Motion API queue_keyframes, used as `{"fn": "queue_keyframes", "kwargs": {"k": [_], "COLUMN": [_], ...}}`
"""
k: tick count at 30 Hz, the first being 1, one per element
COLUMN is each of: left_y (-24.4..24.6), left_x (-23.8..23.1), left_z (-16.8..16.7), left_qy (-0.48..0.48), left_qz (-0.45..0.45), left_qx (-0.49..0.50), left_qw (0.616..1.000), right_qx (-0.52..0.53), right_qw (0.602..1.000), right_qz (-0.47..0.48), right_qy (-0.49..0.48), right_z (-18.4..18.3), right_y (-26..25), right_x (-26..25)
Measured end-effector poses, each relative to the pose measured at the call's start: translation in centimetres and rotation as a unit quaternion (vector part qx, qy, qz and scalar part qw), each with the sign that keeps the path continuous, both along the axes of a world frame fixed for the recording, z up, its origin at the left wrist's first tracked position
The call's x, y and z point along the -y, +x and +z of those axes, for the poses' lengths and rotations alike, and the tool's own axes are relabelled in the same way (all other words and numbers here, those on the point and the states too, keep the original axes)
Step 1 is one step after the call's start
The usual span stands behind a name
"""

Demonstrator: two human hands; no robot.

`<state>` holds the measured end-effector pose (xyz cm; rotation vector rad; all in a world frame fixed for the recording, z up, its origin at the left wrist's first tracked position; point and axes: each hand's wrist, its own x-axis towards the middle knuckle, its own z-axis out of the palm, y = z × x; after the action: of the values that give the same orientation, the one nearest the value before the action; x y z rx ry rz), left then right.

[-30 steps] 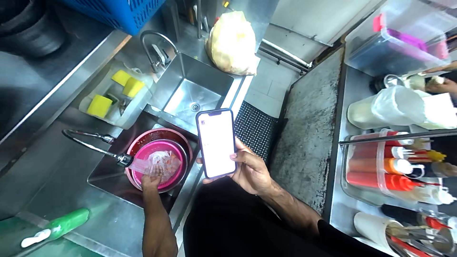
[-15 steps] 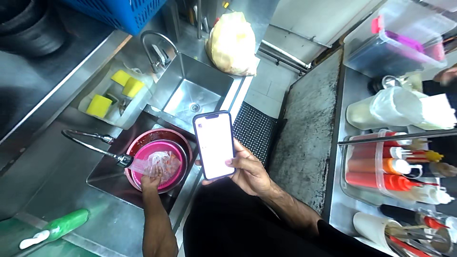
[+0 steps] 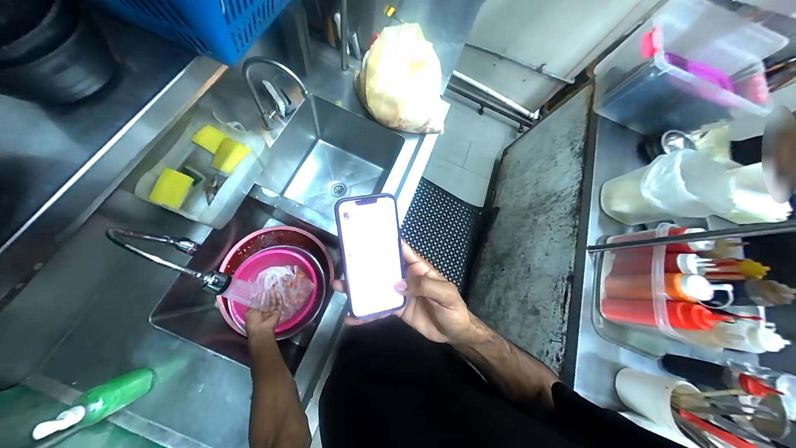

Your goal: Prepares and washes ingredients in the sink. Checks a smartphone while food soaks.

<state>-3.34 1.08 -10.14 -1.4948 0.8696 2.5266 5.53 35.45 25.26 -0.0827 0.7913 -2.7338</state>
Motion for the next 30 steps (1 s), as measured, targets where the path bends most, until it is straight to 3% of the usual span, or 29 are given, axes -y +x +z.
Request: {"fn": "queue_keyframes", "kwargs": {"k": [13,19,30], "left_y": [1.8,3.1,3.8], "left_x": [-0.2,-0.5,-1.2], "left_z": [-0.4,-1.2,-0.7], "left_qy": [-0.004,-0.001,-0.012], "left_qz": [0.023,0.022,0.023], "left_qx": [0.012,0.034,0.049], "left_qw": [1.0,0.999,0.998], "right_qx": [0.043,0.06,0.04], "right_qw": [0.999,0.989,0.99], "right_qz": [0.0,0.106,0.088], "right_qy": [0.025,-0.088,-0.101], "right_z": [-0.9,-1.5,-3.0], "right_y": [-0.2,-0.9,-1.3], "right_x": [-0.1,-0.5,-1.3]}}
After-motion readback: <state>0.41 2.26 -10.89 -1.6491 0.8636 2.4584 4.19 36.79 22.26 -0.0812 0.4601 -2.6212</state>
